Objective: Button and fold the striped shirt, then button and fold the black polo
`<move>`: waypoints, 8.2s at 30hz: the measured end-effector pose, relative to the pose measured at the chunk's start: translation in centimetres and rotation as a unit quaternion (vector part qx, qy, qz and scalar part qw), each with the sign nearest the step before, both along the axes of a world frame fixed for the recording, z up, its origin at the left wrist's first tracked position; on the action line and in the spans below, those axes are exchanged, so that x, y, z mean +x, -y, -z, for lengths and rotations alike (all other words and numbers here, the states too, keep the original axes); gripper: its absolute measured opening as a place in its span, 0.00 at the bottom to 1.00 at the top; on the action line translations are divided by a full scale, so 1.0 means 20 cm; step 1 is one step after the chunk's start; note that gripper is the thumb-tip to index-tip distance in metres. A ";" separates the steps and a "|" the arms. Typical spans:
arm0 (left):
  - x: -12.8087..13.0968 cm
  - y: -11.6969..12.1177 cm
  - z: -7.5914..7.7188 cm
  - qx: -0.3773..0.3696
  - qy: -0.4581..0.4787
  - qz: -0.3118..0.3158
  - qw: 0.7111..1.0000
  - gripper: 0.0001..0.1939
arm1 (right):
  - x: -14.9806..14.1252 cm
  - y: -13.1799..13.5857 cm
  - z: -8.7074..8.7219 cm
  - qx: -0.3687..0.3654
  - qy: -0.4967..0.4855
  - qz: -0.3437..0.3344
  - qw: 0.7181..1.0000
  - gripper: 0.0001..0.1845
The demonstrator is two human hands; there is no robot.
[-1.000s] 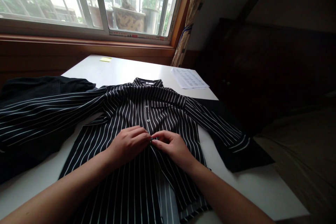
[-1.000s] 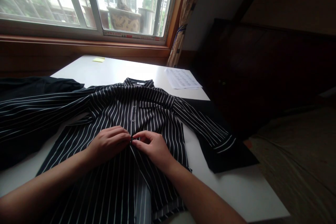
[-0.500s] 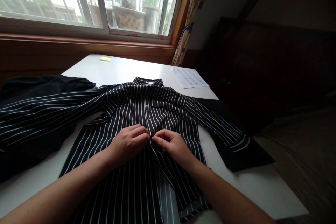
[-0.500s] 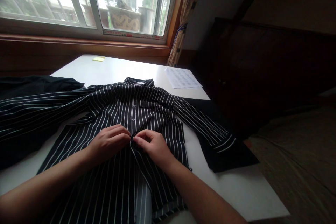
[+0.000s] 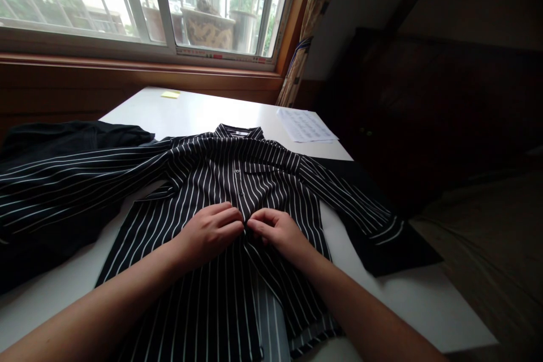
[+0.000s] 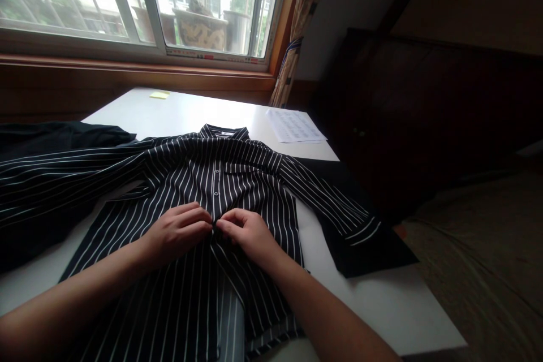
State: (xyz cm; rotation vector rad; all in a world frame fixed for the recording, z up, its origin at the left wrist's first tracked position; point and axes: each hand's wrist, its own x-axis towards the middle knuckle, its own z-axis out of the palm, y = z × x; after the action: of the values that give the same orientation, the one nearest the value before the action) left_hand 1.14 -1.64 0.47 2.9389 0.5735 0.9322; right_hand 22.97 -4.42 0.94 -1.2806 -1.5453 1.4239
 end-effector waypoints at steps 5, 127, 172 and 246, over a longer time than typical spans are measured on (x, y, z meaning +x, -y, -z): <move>0.00 0.00 0.00 0.007 -0.009 0.004 1.000 0.12 | 0.01 -0.01 0.00 -0.015 0.002 -0.009 1.000 0.15; 0.01 -0.01 -0.02 -0.503 0.192 -0.013 0.843 0.11 | -0.01 0.03 0.01 0.234 0.127 -0.004 0.964 0.06; -0.01 -0.02 0.01 -0.560 0.194 0.010 0.806 0.10 | 0.00 0.02 0.02 0.273 0.143 0.003 0.951 0.02; 0.00 -0.02 0.02 -0.502 0.180 -0.037 0.845 0.07 | 0.01 0.02 0.02 0.282 0.123 0.016 0.951 0.07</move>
State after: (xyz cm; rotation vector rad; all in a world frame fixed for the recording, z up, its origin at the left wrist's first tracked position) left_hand 1.16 -1.26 0.14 1.7695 0.8196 0.7964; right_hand 23.13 -4.80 0.54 -1.1394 -1.9058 0.7263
